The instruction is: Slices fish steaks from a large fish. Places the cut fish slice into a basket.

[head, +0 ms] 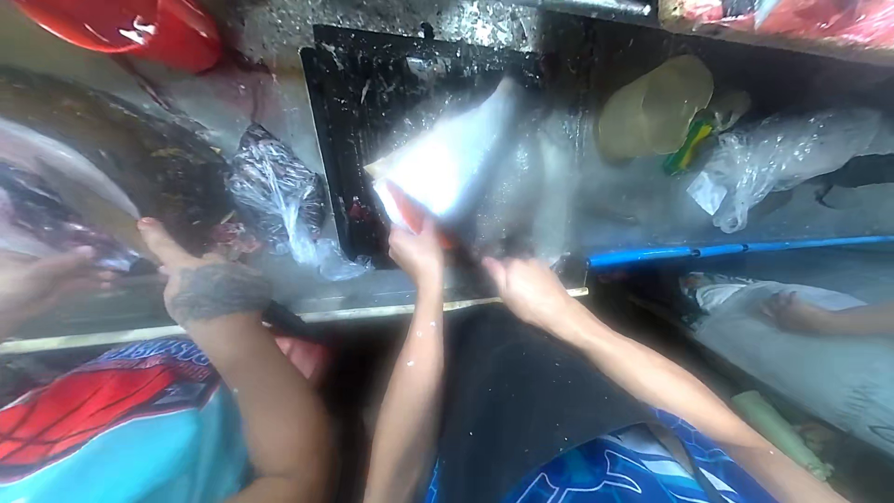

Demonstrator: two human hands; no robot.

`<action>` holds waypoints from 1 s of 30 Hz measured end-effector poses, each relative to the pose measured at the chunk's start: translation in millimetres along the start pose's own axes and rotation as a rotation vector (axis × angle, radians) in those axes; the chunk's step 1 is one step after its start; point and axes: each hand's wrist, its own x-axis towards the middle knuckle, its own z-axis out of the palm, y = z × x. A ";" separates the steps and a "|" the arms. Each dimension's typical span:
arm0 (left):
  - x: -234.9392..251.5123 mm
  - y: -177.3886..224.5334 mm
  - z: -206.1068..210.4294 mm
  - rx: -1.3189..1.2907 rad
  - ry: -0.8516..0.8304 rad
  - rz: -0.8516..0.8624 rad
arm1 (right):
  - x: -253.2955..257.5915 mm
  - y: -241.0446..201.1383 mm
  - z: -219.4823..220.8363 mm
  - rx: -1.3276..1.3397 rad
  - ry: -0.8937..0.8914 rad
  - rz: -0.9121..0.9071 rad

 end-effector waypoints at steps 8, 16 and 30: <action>-2.5 5.4 -2.6 0.015 -0.026 -0.005 | 42.3 -22.0 27.9 0.137 0.189 -0.107; 0.5 4.8 -3.7 0.045 -0.039 -0.005 | 30.5 -39.0 8.8 0.105 0.110 -0.032; -3.6 -21.9 -3.6 -0.198 -0.045 0.050 | 37.7 43.9 51.9 0.222 0.322 -0.383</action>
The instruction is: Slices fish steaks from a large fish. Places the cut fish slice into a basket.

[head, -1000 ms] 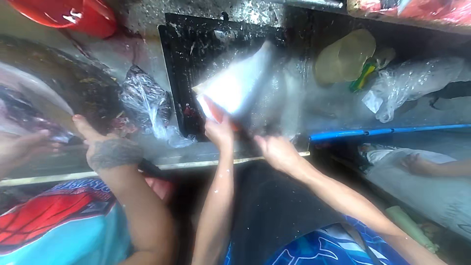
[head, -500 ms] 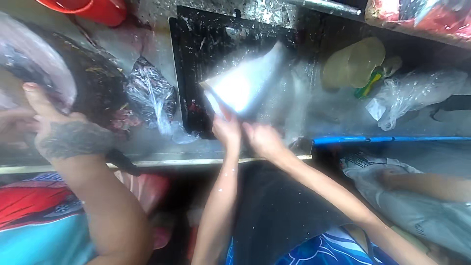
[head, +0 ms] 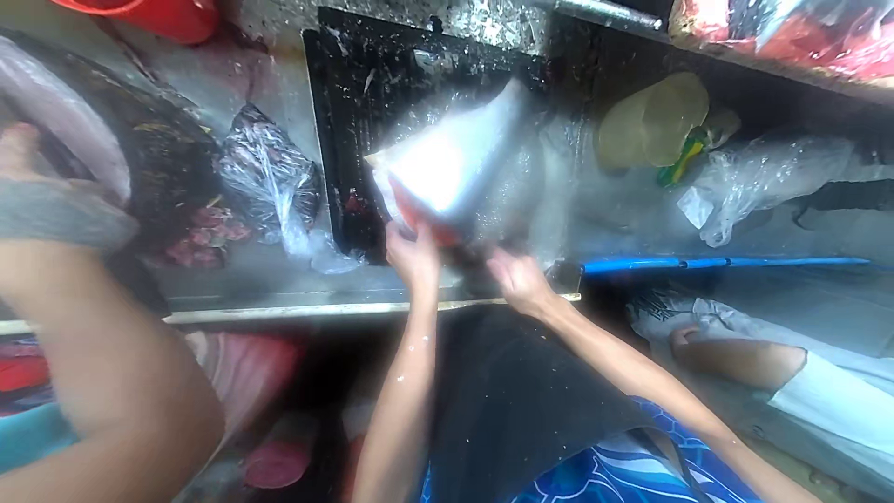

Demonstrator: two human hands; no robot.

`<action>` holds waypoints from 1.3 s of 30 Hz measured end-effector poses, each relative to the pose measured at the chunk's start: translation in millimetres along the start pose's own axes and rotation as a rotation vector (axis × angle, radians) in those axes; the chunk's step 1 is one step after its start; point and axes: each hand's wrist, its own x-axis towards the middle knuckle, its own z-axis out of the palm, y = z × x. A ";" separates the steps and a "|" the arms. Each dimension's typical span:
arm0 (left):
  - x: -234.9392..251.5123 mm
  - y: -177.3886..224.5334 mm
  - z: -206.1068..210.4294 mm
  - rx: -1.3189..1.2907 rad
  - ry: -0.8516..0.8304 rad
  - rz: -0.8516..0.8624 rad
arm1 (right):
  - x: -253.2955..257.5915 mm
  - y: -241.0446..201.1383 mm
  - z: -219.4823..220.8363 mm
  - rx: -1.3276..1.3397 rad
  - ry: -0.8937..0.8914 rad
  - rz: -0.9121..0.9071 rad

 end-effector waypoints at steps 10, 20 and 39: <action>-1.2 -2.6 -7.2 -0.056 -0.008 -0.011 | -4.5 -26.9 -8.4 0.138 0.228 -0.255; 0.1 7.7 -3.0 0.003 -0.026 -0.027 | 29.2 -22.4 23.7 -0.090 -0.151 0.330; 4.1 2.7 -6.2 0.073 -0.025 0.008 | -1.4 -28.4 19.1 -0.012 -0.058 0.242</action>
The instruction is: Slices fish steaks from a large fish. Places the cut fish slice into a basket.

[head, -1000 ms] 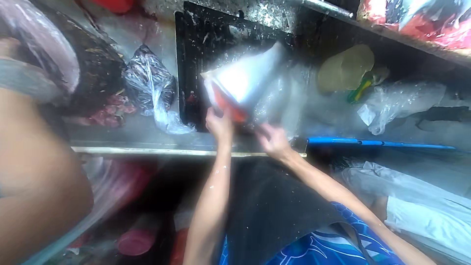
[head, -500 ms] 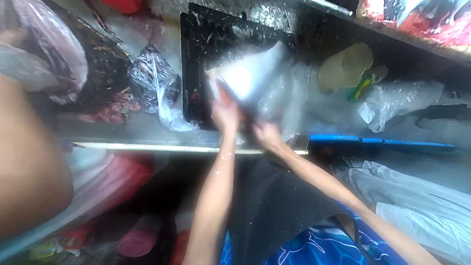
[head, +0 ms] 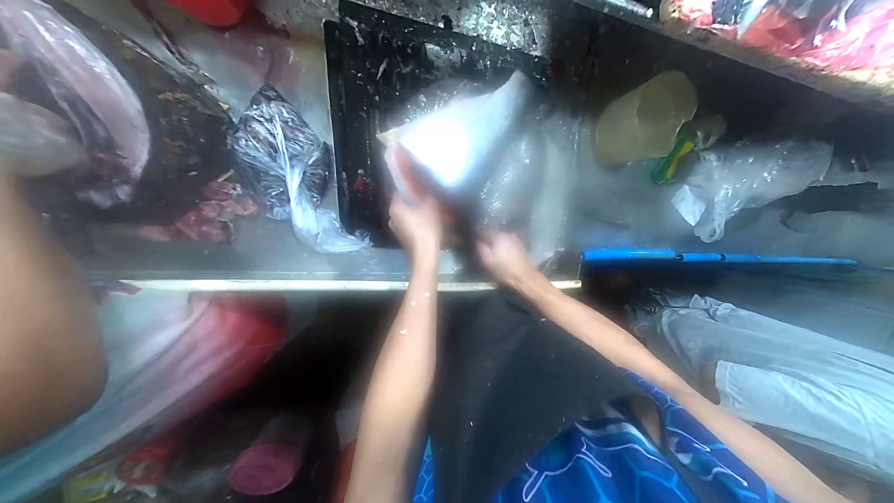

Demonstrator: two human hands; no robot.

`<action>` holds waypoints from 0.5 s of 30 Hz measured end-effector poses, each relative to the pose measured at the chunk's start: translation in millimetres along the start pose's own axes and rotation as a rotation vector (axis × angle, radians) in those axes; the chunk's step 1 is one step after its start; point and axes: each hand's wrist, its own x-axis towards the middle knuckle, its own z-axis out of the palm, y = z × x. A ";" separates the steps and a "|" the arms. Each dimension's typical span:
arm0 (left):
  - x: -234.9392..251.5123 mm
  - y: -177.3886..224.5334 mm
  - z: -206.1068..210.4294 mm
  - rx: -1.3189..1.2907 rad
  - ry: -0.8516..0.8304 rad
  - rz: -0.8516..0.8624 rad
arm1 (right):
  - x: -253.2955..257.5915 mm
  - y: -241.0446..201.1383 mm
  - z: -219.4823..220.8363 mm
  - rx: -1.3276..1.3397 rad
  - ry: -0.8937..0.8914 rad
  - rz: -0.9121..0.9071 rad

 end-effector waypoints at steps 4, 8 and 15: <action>4.2 -10.8 1.1 -0.025 0.000 0.003 | 28.4 42.7 35.0 -0.006 0.072 -0.099; 9.7 -3.8 0.8 -0.031 -0.011 0.001 | 28.6 42.9 24.9 -0.018 0.115 -0.171; 5.2 2.6 1.7 -0.031 0.009 -0.032 | 24.4 23.5 9.7 -0.112 0.039 -0.091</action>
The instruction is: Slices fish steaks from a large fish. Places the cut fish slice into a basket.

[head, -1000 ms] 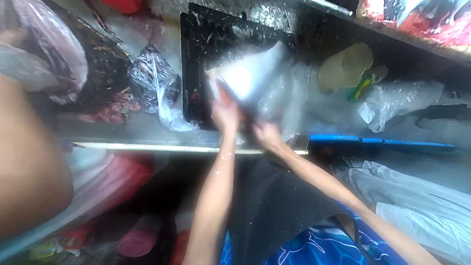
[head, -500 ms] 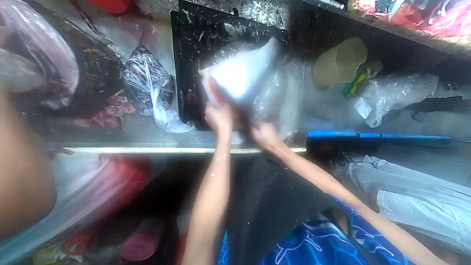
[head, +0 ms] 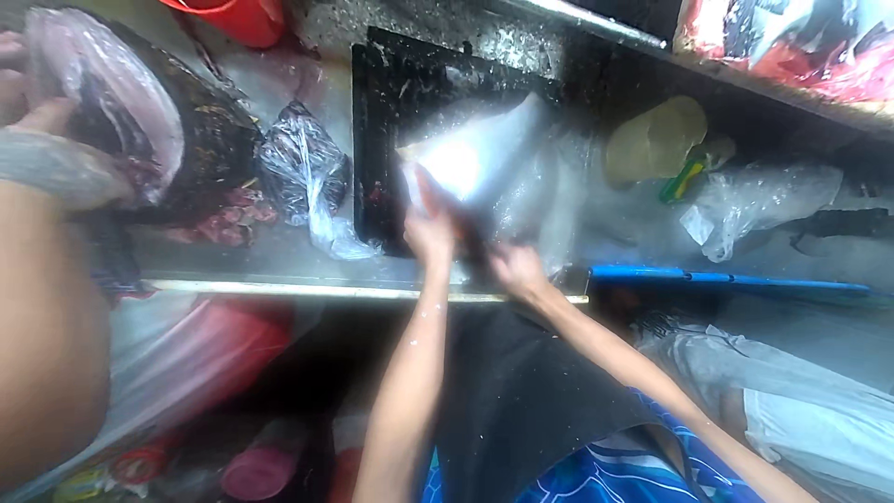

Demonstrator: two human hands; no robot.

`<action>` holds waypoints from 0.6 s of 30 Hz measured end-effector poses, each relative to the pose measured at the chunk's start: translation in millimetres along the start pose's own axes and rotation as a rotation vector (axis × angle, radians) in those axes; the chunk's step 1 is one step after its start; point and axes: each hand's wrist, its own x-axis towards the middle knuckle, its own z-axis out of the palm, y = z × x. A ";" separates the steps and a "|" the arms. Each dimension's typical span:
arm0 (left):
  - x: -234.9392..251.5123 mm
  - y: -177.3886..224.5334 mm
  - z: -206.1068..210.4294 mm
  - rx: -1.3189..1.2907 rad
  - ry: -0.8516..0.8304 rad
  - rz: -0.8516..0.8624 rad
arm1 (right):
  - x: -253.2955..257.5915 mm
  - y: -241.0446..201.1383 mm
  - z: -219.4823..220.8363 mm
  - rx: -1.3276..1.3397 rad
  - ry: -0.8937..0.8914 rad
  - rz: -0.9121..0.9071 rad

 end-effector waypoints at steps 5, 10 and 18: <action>-3.1 7.9 2.3 0.024 -0.013 -0.016 | -24.8 -27.1 -23.1 0.025 -0.042 0.157; -0.9 15.3 5.3 0.120 -0.031 -0.042 | -3.1 -48.7 -26.3 -0.005 -0.067 0.202; 1.7 13.9 7.3 0.145 0.011 -0.020 | -31.3 -45.2 -62.3 -0.119 -0.329 0.380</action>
